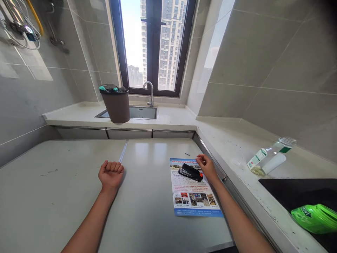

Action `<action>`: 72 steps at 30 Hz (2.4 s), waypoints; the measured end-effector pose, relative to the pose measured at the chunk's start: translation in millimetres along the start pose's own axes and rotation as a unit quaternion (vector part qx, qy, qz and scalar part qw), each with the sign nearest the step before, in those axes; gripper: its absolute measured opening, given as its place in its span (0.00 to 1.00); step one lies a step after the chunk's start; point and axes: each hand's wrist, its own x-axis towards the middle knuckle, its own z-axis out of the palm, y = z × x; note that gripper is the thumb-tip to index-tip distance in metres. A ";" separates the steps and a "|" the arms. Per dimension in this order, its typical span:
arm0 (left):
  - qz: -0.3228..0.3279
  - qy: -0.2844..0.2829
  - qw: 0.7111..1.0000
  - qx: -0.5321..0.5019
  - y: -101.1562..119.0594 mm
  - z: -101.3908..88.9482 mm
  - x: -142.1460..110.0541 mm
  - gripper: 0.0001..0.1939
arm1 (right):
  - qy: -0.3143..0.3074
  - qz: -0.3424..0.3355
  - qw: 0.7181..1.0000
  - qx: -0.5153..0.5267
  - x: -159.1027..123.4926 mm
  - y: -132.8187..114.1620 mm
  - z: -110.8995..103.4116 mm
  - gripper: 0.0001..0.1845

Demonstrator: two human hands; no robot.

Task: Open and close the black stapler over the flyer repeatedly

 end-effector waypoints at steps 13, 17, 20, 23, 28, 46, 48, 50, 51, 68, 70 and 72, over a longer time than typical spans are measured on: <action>-0.034 -0.018 0.999 -0.027 -3.7 -1.1 -0.1 0.30 | -0.061 -0.151 0.977 -0.137 32.2 31.2 31.1 0.10; -0.043 -0.008 0.999 -0.024 -3.6 2.5 -1.7 0.30 | -0.091 -0.156 0.975 -0.130 35.6 42.7 32.8 0.11; -0.045 -0.008 0.998 -0.033 -3.5 4.7 -2.6 0.30 | -0.101 -0.147 0.975 -0.130 37.4 50.4 35.0 0.13; -0.053 -0.014 0.997 -0.047 -3.8 5.2 -2.9 0.30 | -0.115 -0.140 0.974 -0.135 38.1 56.1 37.3 0.16; -0.066 -0.025 0.995 -0.077 -3.4 3.4 -2.2 0.30 | -0.134 -0.146 0.970 -0.139 39.0 61.5 41.9 0.18; -0.087 -0.033 0.992 -0.080 -3.8 4.2 1.8 0.30 | -0.199 -0.208 0.939 -0.186 5.9 -48.3 172.5 0.16; -0.084 -0.033 0.993 -0.080 -3.4 4.5 1.9 0.30 | -0.219 -0.207 0.936 -0.183 -4.3 -81.5 211.9 0.16; -0.081 -0.035 0.993 -0.080 -3.0 4.7 1.8 0.30 | -0.232 -0.211 0.932 -0.181 -13.8 -110.0 245.7 0.17; -0.078 -0.036 0.993 -0.081 -2.7 4.7 1.9 0.30 | -0.236 -0.209 0.931 -0.182 -18.0 -121.5 259.4 0.18; -0.059 -0.048 0.991 -0.111 -0.7 -2.9 5.7 0.30 | -0.262 -0.217 0.928 -0.152 -25.1 -151.1 281.5 0.21; -0.059 -0.044 0.991 -0.109 -0.6 -2.8 6.0 0.30 | -0.261 -0.218 0.929 -0.144 -24.7 -151.0 280.8 0.20; -0.059 -0.041 0.991 -0.108 -0.8 -2.3 6.3 0.30 | -0.264 -0.217 0.930 -0.138 -24.4 -150.9 279.8 0.21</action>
